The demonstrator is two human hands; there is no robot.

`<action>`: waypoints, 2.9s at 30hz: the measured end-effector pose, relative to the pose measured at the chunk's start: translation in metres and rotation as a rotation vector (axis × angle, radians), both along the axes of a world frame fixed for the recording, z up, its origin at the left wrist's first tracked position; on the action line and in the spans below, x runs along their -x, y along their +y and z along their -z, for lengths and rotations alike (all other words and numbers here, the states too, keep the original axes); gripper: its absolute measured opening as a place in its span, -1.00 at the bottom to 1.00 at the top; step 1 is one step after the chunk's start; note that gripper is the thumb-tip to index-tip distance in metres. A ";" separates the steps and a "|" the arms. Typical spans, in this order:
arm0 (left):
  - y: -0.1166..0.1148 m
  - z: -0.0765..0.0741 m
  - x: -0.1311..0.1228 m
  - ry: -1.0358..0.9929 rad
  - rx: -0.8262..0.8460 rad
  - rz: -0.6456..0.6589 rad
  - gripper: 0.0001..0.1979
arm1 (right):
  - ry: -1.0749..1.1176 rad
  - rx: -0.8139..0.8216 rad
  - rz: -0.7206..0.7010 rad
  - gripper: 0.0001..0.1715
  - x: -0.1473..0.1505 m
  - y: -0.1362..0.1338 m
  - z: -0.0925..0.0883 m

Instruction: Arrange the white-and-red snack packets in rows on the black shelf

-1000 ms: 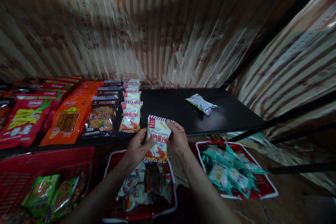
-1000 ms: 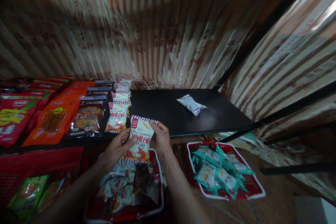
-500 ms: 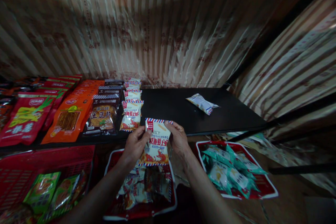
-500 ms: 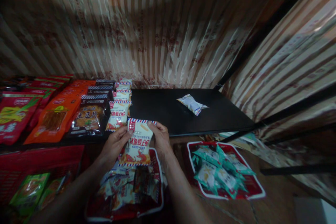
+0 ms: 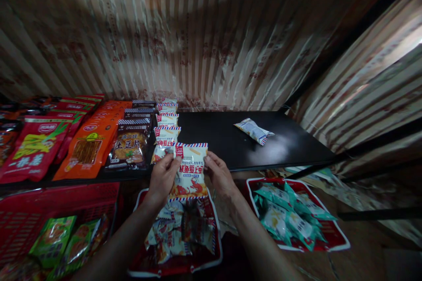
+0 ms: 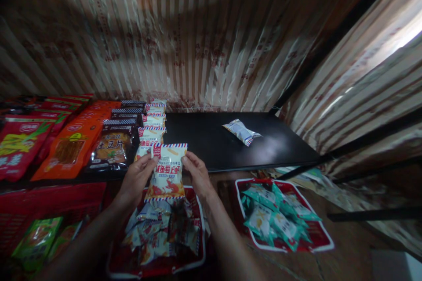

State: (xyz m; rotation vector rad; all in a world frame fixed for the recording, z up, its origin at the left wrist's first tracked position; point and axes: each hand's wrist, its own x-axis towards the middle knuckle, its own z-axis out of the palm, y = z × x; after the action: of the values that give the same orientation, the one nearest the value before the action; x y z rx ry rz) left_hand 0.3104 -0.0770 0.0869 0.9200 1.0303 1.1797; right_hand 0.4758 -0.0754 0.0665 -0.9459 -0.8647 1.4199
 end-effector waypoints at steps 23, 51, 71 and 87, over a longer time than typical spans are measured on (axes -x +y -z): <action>-0.007 -0.006 -0.006 -0.065 0.088 0.192 -0.56 | 0.033 0.107 0.182 -0.62 -0.004 0.002 0.006; 0.000 -0.025 0.003 -0.032 0.034 0.072 -0.50 | -0.035 0.009 -0.009 -0.54 -0.001 -0.002 0.005; 0.002 -0.015 0.000 -0.109 0.126 0.071 -0.45 | 0.001 0.049 0.147 -0.56 0.000 0.001 0.007; 0.003 -0.015 0.001 -0.097 0.101 -0.027 -0.50 | 0.072 0.036 -0.029 -0.36 0.006 -0.005 -0.004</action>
State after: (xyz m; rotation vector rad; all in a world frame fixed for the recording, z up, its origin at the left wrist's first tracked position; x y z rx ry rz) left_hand 0.3094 -0.0736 0.1023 0.7647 1.0177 1.1721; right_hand 0.4701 -0.0804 0.0706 -0.9070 -0.8044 1.4903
